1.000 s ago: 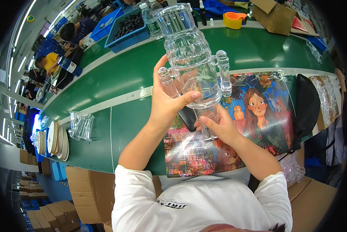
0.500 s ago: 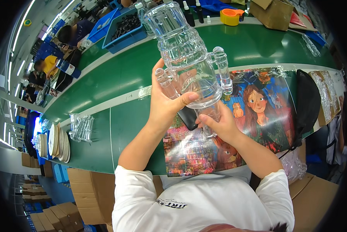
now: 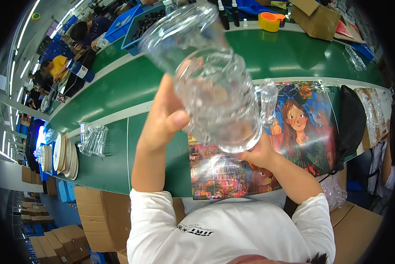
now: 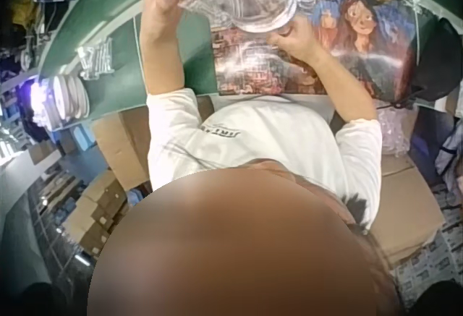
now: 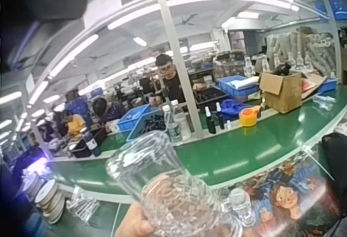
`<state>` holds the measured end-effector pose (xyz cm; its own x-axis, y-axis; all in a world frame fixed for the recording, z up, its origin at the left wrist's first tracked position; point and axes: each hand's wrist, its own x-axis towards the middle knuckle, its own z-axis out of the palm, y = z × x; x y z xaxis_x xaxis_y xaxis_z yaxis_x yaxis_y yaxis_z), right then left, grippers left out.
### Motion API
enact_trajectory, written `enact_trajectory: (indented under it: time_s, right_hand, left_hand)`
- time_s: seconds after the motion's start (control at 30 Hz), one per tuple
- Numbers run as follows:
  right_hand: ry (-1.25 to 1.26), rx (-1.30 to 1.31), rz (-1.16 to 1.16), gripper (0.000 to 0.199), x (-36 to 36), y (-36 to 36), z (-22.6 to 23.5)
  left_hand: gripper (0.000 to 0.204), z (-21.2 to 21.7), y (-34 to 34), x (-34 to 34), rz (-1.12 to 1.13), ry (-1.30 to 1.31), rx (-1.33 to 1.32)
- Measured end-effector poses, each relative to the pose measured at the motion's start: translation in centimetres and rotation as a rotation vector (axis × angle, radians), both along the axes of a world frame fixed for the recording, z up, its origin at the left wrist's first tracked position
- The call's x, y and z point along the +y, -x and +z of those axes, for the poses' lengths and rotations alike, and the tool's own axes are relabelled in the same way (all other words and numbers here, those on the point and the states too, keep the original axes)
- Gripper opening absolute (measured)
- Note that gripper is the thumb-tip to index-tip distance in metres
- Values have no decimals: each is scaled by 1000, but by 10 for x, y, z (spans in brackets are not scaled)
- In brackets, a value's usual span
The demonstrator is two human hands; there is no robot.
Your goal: Cleaning plastic mugs with a liquid solution and a cloth, then placing them into plastic bags and a cardboard box.
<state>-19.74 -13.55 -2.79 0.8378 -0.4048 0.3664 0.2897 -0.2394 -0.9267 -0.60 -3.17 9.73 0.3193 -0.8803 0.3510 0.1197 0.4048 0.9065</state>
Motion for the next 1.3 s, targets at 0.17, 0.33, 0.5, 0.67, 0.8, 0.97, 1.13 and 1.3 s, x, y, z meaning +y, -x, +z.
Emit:
enact_trajectory:
  time_s: [0.17, 0.33, 0.5, 0.67, 0.8, 0.97, 1.13, 1.3]
  right_hand:
    - [-94, 64, 157, 48, 16, 1, 7]
    - [14, 105, 320, 54, 22, -2, 22]
    - [-257, 153, 415, 58, 26, -2, 20]
    - [-518, 242, 477, 36, 29, -2, 28]
    - [-428, 212, 470, 54, 26, 0, 26]
    - [-301, 285, 403, 52, 26, 2, 29]
    - [-525, 234, 502, 47, 30, 2, 30]
    - [-436, 209, 409, 40, 34, 3, 38]
  left_hand:
    - [117, 8, -4, -4, -164, 257, -46]
    - [116, 12, -14, -3, -426, 539, -17]
    - [96, -6, -17, -16, -539, 575, 252]
    - [75, -8, -6, -17, -403, 472, 418]
    - [67, -6, -5, -16, -345, 422, 389]
    - [64, -5, -2, -15, -309, 436, 370]
    - [64, -6, -1, -19, -367, 464, 428]
    - [64, -3, 1, -15, -306, 435, 418]
